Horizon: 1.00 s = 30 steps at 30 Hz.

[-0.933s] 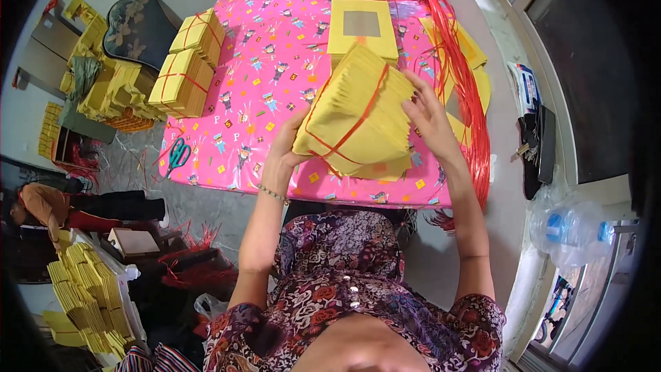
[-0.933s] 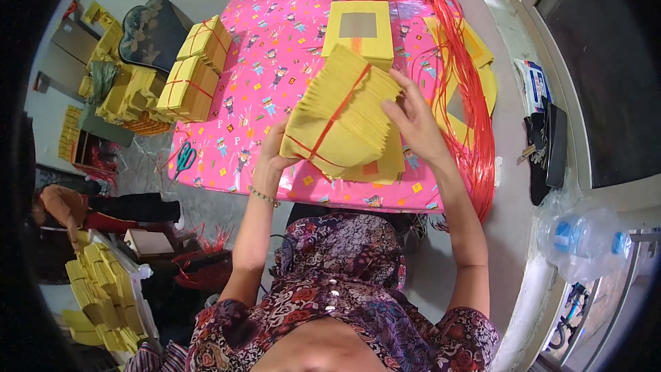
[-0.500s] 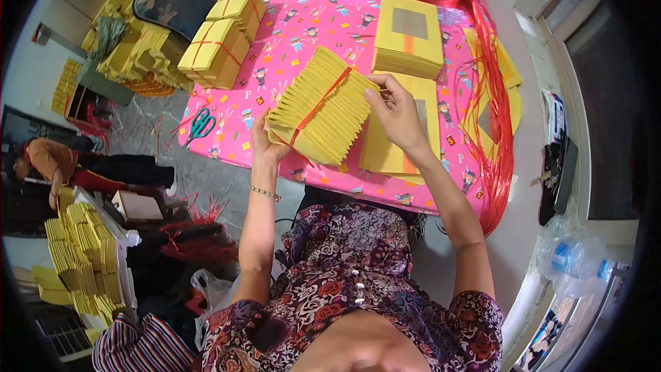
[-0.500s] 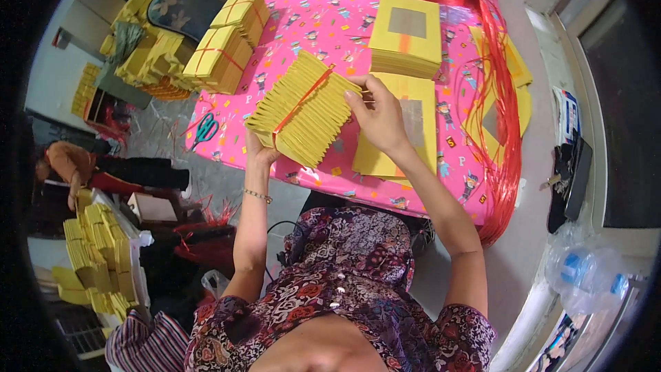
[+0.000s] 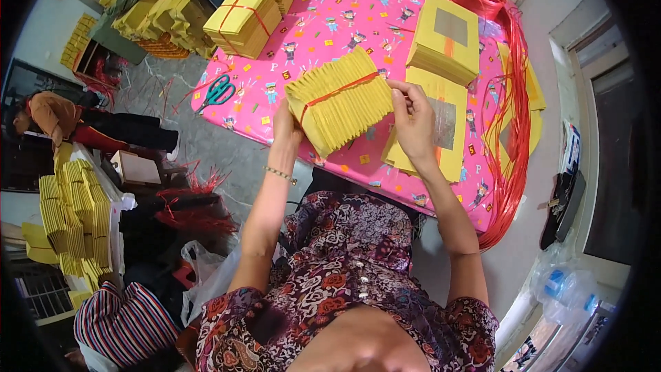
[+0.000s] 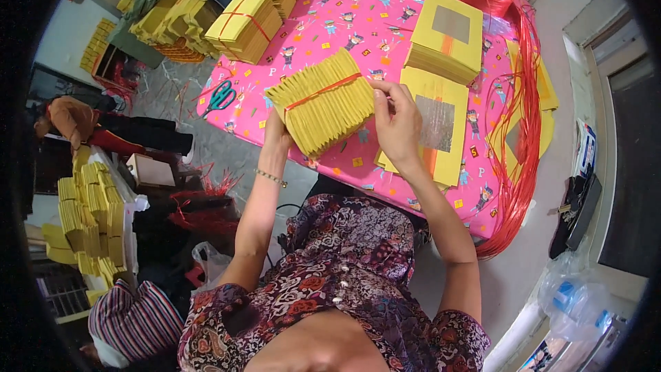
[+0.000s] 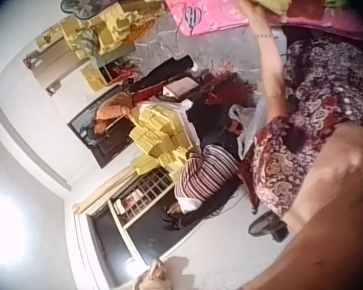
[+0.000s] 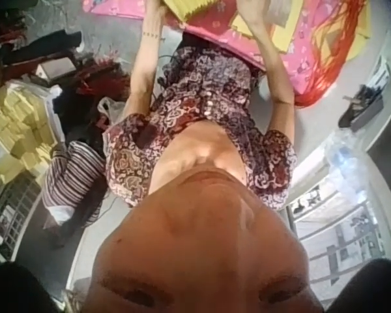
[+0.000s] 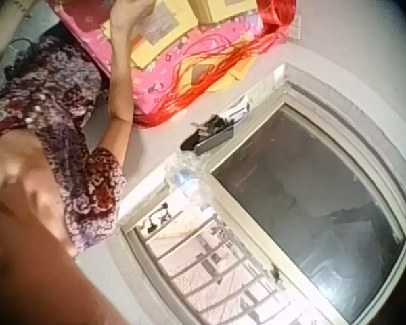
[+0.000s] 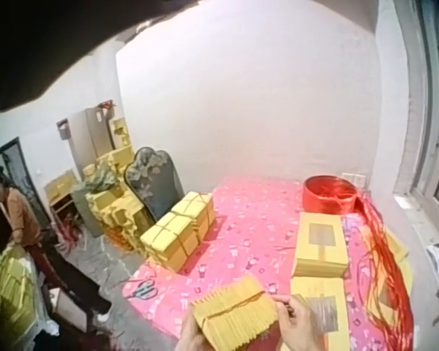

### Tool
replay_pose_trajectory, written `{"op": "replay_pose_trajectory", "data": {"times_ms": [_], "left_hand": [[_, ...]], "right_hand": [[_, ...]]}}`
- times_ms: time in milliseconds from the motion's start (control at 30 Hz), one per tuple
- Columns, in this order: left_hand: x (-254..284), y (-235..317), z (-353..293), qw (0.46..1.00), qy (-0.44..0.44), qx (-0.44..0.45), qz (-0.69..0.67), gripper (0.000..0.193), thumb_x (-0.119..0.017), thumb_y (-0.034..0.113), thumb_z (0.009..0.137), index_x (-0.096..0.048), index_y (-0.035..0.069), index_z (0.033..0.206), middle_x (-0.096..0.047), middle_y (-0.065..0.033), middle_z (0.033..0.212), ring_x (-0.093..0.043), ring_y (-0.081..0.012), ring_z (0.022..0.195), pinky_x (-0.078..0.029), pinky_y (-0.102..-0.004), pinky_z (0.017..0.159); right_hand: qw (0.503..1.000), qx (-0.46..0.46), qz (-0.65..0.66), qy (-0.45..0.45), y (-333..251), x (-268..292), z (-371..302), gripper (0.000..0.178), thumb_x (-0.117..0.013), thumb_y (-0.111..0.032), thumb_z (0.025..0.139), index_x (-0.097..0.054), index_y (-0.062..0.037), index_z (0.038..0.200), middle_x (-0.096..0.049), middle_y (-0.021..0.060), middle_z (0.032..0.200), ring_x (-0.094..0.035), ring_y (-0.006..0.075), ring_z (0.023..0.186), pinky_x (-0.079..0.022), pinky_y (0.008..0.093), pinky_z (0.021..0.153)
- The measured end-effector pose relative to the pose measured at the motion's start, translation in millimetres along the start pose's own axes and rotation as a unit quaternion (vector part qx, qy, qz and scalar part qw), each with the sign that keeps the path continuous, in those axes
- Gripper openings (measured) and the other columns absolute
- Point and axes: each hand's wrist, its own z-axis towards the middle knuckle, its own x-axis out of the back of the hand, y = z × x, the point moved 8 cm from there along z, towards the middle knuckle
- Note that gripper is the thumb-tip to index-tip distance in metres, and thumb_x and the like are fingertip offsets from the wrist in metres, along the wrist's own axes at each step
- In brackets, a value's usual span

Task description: Bundling stacks of yellow paper and tying them with red ribbons.

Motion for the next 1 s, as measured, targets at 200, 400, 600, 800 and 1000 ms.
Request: {"op": "replay_pose_trajectory", "data": {"times_ms": [200,400,600,800,1000], "left_hand": [[-9,62,-19,0.915,0.079,-0.222,0.329,0.021,-0.053,0.02,0.094,-0.06,0.001,0.087,-0.055,0.002,0.071,-0.047,-0.0033,0.063,-0.036,-0.0202,0.054],[-71,131,-55,0.849,0.041,-0.374,0.372,0.025,-0.055,0.019,0.092,-0.061,-0.004,0.096,-0.065,-0.006,0.083,-0.059,-0.0105,0.077,-0.046,-0.0235,0.069],[-189,102,-108,0.619,-0.123,-0.463,0.623,0.033,-0.058,0.019,0.088,-0.058,-0.007,0.107,-0.063,-0.0167,0.105,-0.059,-0.0304,0.1,-0.045,-0.0382,0.088],[-199,37,-103,0.371,-0.209,-0.399,0.812,0.105,-0.054,0.074,0.07,-0.033,-0.007,0.135,-0.04,-0.0232,0.136,-0.033,-0.0398,0.13,-0.021,-0.0497,0.11],[-201,37,-110,0.358,-0.219,-0.4,0.815,0.124,-0.066,0.076,0.052,-0.032,-0.011,0.134,-0.041,-0.0229,0.136,-0.033,-0.0382,0.13,-0.021,-0.0479,0.111]], "right_hand": [[0.999,-0.021,-0.007,-0.037,-4,-8,-2,0.021,-0.055,-0.018,0.092,-0.063,-0.002,0.102,-0.061,0.0089,0.088,-0.061,0.0145,0.076,-0.049,0.027,0.068],[0.985,-0.06,0.022,-0.162,-1,-21,16,0.029,-0.058,-0.027,0.091,-0.061,-0.0008,0.105,-0.064,0.0075,0.095,-0.061,0.0128,0.078,-0.048,0.027,0.07],[0.983,-0.03,0.037,-0.179,8,-42,58,0.043,-0.054,-0.031,0.093,-0.049,-0.0005,0.123,-0.057,0.0133,0.115,-0.058,0.0188,0.102,-0.045,0.0306,0.085],[0.953,-0.052,0.083,-0.286,20,-77,58,0.06,-0.04,-0.038,0.098,-0.028,0.0027,0.14,-0.03,0.0204,0.144,-0.028,0.0264,0.135,-0.024,0.0345,0.109],[0.95,-0.08,0.101,-0.284,10,-74,43,0.06,-0.035,-0.036,0.1,-0.023,0.0048,0.141,-0.027,0.0208,0.146,-0.023,0.0268,0.138,-0.02,0.0335,0.112]]}}
